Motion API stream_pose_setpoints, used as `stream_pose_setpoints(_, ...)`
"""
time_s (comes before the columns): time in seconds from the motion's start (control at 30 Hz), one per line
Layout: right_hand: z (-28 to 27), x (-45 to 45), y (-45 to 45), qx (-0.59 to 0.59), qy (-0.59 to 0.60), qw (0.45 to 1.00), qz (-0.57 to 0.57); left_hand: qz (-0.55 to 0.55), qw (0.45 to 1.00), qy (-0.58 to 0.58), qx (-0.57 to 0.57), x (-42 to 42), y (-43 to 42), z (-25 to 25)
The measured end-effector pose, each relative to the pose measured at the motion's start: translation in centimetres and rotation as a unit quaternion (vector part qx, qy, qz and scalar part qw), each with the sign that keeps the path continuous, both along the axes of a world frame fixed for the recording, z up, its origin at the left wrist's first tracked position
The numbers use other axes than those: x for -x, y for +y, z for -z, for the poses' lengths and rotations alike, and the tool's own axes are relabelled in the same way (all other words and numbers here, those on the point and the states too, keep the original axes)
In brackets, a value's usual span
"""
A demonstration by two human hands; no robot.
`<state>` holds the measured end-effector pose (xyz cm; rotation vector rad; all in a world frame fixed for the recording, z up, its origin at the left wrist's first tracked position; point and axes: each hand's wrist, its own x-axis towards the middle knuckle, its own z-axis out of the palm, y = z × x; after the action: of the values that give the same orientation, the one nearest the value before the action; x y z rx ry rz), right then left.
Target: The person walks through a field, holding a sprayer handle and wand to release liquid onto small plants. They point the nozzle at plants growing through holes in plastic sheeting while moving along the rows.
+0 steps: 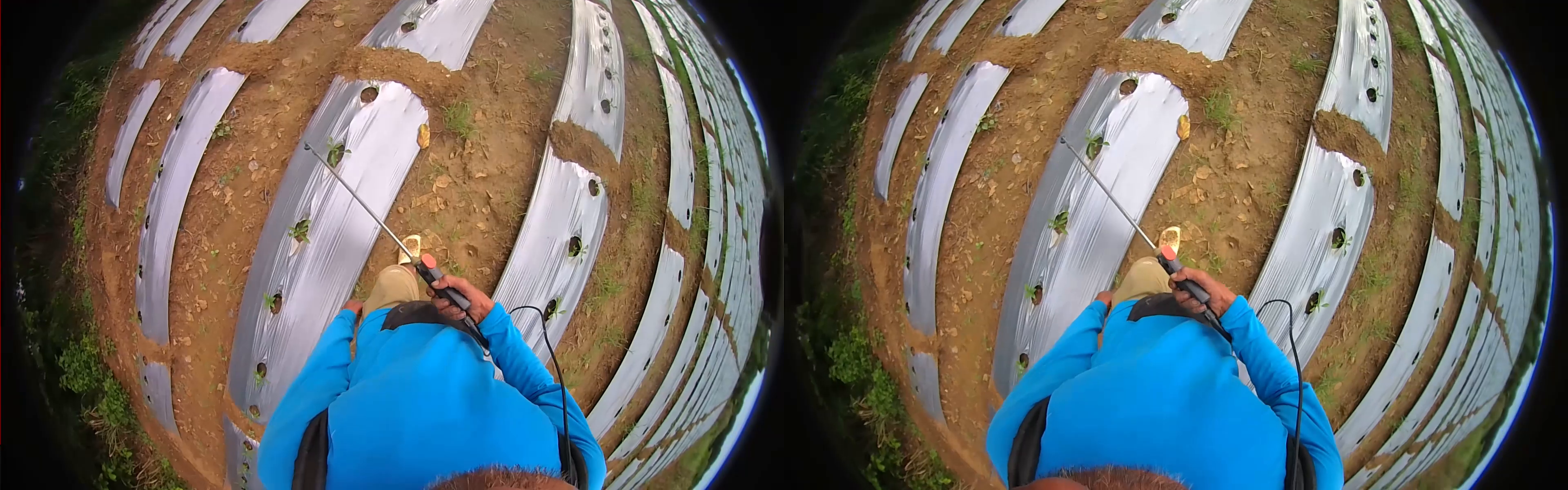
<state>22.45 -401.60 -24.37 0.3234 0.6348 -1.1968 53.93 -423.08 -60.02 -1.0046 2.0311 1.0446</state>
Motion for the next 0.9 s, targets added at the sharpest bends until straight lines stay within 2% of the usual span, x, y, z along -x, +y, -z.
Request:
stream_pose_setpoints(0.07,-1.1,4.3,-1.2,-0.022,-0.014,0.999,-0.036,0.089,0.993,0.069,-0.040,8.3,-3.1,-1.2)
stream_pose_setpoints(0.1,-2.0,6.2,-2.2,-0.030,0.009,0.999,-0.040,-0.095,0.991,0.026,-0.093,13.2,-3.9,-4.3)
stream_pose_setpoints(0.13,-2.5,7.9,-3.1,-0.030,0.005,0.999,-0.040,-0.273,0.952,-0.024,-0.138,18.2,-4.5,-8.5)
stream_pose_setpoints(0.17,-2.9,9.8,-4.2,-0.041,0.014,0.998,-0.034,-0.301,0.938,0.022,-0.170,21.8,-6.0,-10.2)
stream_pose_setpoints(0.27,-2.0,16.1,-7.5,-0.048,0.038,0.998,-0.016,-0.337,0.906,0.110,-0.232,32.4,-10.2,-12.6)
stream_pose_setpoints(0.37,-0.7,23.1,-10.3,-0.050,0.029,0.998,0.015,-0.299,0.927,0.142,-0.175,41.0,-12.5,-16.5)
stream_pose_setpoints(0.5,1.4,33.9,-11.6,-0.030,0.019,0.999,0.030,-0.318,0.929,0.079,-0.173,47.5,-14.6,-14.3)
stream_pose_setpoints(0.57,2.2,39.6,-11.5,-0.046,-0.007,0.998,0.032,-0.331,0.933,-0.004,-0.144,49.5,-14.8,-12.6)
stream_pose_setpoints(0.67,3.1,48.9,-10.4,-0.026,-0.035,0.999,0.007,-0.389,0.906,-0.121,-0.119,50.3,-12.7,-12.7)
stream_pose_setpoints(0.7,3.1,51.8,-10.1,-0.018,-0.057,0.998,0.001,-0.410,0.891,-0.146,-0.126,52.9,-12.7,-12.2)
stream_pose_setpoints(0.73,2.9,54.7,-9.8,-0.005,-0.070,0.998,-0.004,-0.397,0.884,-0.204,-0.137,55.0,-12.3,-12.2)
stream_pose_setpoints(0.77,2.6,57.4,-9.7,0.005,-0.082,0.997,-0.012,-0.205,0.968,-0.093,-0.111,55.4,-12.2,-11.2)
stream_pose_setpoints(0.8,2.3,60.0,-10.0,0.015,-0.092,0.995,-0.021,-0.003,0.996,0.023,-0.082,56.2,-12.5,-9.6)
stream_pose_setpoints(0.83,2.0,62.2,-10.4,0.016,-0.094,0.995,-0.020,-0.002,0.997,0.022,-0.081,58.2,-13.2,-8.2)
stream_pose_setpoints(0.87,1.7,64.2,-10.7,0.015,-0.081,0.997,-0.005,0.102,0.981,0.163,-0.006,60.3,-13.4,-6.8)
stream_pose_setpoints(0.9,1.4,66.6,-11.2,0.013,-0.064,0.998,0.006,0.199,0.929,0.302,0.072,63.1,-13.7,-6.0)
